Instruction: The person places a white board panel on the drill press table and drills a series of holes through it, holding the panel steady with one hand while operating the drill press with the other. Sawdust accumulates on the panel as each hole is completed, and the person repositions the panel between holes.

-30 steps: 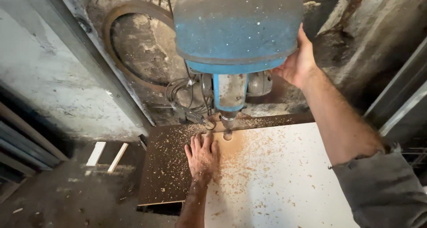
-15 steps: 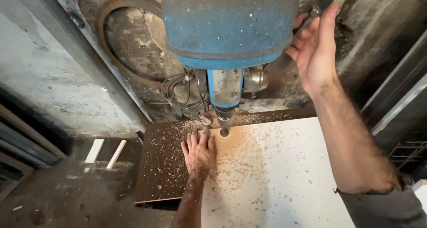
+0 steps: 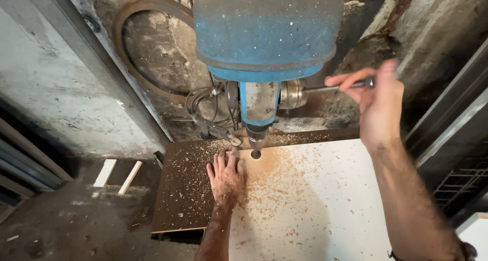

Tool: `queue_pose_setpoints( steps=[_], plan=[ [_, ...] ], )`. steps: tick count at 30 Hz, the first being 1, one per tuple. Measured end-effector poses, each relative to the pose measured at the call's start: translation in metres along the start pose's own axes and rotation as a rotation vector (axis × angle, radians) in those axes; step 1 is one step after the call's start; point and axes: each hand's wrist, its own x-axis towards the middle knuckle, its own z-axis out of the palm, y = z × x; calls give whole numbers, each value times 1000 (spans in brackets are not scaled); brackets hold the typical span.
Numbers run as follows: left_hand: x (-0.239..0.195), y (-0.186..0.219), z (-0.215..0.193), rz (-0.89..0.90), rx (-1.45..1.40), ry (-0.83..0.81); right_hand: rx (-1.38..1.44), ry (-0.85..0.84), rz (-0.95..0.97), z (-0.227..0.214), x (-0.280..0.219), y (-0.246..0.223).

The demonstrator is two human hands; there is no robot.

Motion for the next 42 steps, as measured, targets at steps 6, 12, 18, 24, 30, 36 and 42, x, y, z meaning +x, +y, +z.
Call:
queue_pose_setpoints(
  steps=[6,12,18,24,30,36,42],
  plan=[
    [0,0,-2,22,-1,29,-33,52,30,12,-24,-21],
    [-1,2,-2,9,12,18,-82,78,27,9,-24,-19],
    [-1,4,-7,0,2,-23,-151,106,44,11,-27,-21],
    [-1,3,-6,-5,15,-12,-131,109,25,11,-27,-17],
    [-2,3,-7,13,-5,1,-116,99,3,9,-30,-14],
    [0,1,-3,27,24,-18,-176,120,18,13,-19,-20],
    [-1,1,-1,14,48,-4,-266,132,25,14,-17,-27]
  ],
)
